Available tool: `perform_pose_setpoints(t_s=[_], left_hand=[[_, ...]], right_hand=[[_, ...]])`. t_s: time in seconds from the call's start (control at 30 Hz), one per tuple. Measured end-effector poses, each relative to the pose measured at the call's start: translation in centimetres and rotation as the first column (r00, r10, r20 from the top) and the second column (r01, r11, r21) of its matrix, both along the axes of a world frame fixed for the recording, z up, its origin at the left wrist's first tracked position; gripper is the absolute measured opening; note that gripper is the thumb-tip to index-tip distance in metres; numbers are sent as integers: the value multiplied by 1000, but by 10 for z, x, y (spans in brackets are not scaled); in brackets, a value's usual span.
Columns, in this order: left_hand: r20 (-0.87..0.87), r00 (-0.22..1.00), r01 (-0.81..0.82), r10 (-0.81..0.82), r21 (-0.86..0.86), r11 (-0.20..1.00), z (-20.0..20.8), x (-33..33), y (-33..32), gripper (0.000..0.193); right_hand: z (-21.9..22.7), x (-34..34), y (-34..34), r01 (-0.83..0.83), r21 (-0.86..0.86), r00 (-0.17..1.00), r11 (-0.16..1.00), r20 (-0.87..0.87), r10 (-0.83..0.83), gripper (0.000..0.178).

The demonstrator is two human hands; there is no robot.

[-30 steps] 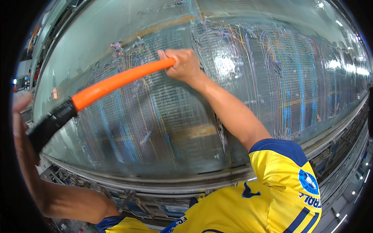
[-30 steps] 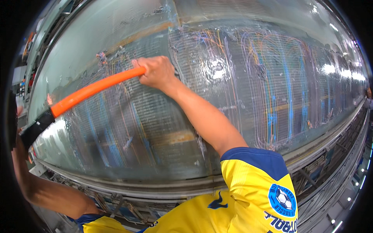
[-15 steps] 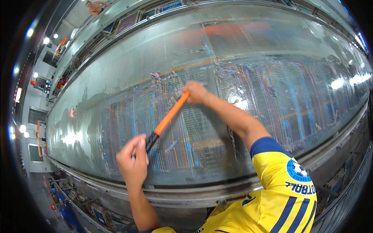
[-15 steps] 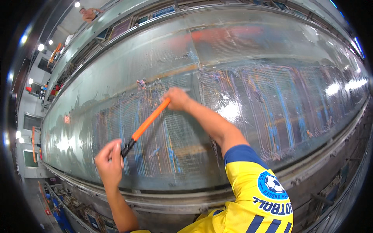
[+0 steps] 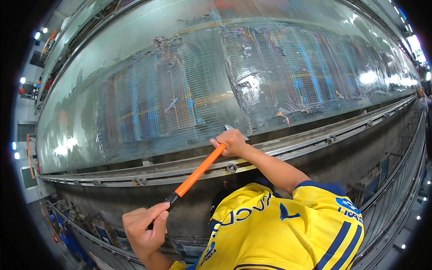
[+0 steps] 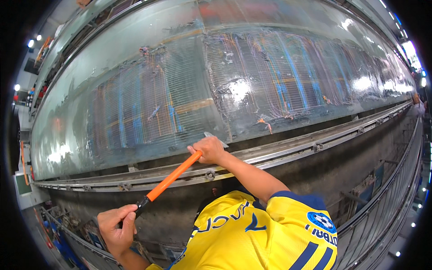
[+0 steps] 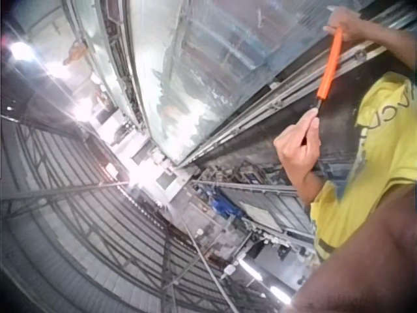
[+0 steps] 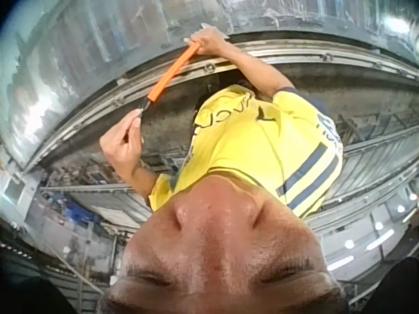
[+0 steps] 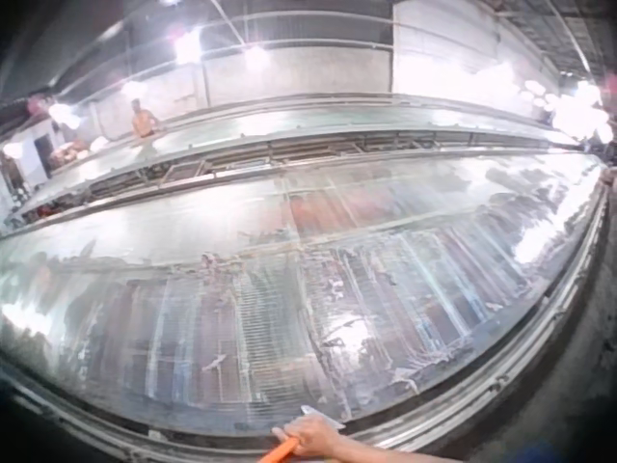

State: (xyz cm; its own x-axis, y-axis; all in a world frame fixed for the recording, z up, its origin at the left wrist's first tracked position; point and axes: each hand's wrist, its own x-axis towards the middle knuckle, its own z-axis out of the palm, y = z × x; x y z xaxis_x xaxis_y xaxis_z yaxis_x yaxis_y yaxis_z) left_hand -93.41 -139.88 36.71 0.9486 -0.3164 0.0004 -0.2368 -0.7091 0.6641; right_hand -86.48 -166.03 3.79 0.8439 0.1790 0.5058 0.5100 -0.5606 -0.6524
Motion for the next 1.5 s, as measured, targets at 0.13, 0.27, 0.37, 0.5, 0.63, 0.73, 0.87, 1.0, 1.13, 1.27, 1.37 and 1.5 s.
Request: perform_pose_setpoints(t_s=[0.13, 0.27, 0.37, 0.5, 0.63, 0.73, 0.87, 1.0, 1.13, 1.27, 1.37, 1.5], left_hand=[[92, 995, -37, 30, 76, 996, 5, 54, -26, 12], [56, 997, -63, 58, 96, 993, 4, 132, -46, 12], [9, 993, -115, 114, 88, 990, 5, 192, -55, 12], [2, 992, -124, 124, 30, 992, 0, 275, -70, 14], [33, 978, -202, 205, -74, 976, -21, 352, -82, 17], [60, 984, -159, 165, -91, 983, -61, 399, -112, 19], [73, 984, -152, 164, -148, 977, -115, 339, -108, 20], [86, 953, -277, 291, -148, 949, -142, 219, -39, 29], [17, 940, -339, 339, -7, 941, -143, 77, 22, 40], [-354, 820, -475, 451, 21, 880, -140, -66, 63, 35], [-394, 822, -435, 412, 33, 900, -128, -124, 47, 32], [-348, 870, -365, 349, 19, 931, -116, -144, 24, 33]], right_hand=[[-10, 57, -1, 56, 79, 997, 995, 41, -60, 45], [-16, 144, -17, 104, 69, 992, 992, 61, -109, 43], [-19, 205, -26, 84, 65, 995, 994, 52, -87, 42], [-25, 292, -38, 101, 105, 986, 989, 125, -114, 43], [-31, 405, -53, 87, 93, 977, 992, 186, -103, 36], [-51, 485, -90, 178, -28, 979, 984, 104, -174, 25], [-32, 516, -74, -16, -144, 990, 989, 140, 37, 29], [-29, 369, -33, -66, -208, 992, 976, 96, 88, 37], [-16, 209, -15, -145, -262, 985, 954, 51, 164, 44], [-18, 66, 5, -284, -256, 959, 924, -52, 280, 50], [-14, 7, -6, -297, -264, 955, 918, -65, 290, 49], [-11, -5, -15, -313, -285, 949, 906, -43, 314, 48]])
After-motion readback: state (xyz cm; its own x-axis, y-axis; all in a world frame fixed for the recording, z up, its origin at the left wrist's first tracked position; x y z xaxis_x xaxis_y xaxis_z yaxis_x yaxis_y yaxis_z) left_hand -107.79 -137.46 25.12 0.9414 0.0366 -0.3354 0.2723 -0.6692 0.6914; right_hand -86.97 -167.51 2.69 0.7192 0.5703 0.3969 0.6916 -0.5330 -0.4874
